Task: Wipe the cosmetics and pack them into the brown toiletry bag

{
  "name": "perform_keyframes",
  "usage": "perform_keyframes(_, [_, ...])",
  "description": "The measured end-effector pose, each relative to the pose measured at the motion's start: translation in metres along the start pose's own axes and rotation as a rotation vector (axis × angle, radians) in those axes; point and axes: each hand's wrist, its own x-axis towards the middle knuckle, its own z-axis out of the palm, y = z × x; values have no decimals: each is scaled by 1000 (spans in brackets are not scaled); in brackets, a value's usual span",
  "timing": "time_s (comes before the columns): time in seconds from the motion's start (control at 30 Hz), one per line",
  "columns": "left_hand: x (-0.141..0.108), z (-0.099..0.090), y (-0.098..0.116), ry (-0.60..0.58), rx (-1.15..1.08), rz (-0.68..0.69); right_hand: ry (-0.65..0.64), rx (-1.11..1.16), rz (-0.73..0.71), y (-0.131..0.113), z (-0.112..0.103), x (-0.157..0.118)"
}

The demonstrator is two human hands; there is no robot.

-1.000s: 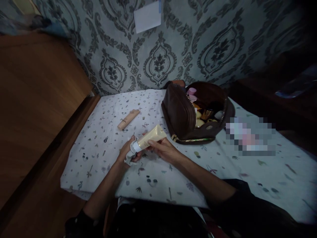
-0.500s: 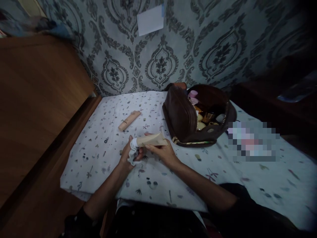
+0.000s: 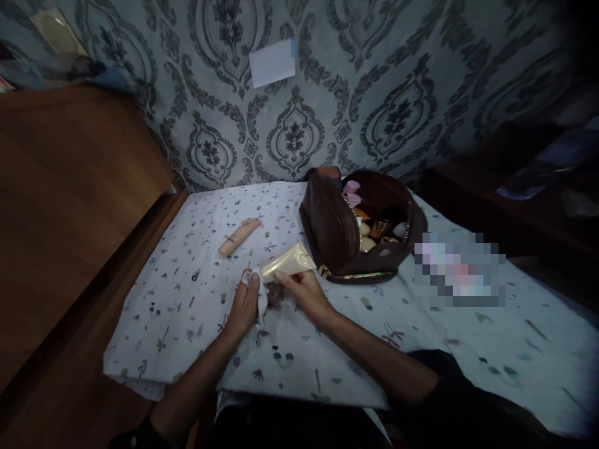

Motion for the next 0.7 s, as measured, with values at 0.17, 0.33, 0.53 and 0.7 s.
perform_keyframes(0.17, [2, 0, 1, -62, 63, 68, -62, -39, 2, 1, -2, -3])
perform_keyframes(0.33, [2, -4, 0, -74, 231, 94, -69, -113, -49, 7, -6, -3])
perform_keyframes(0.53, [2, -10, -2, -60, 575, 121, -105, -240, -70, 8, -11, -3])
perform_keyframes(0.7, [2, -10, 1, -87, 582, 107, -173, -271, -42, 2, -10, -1])
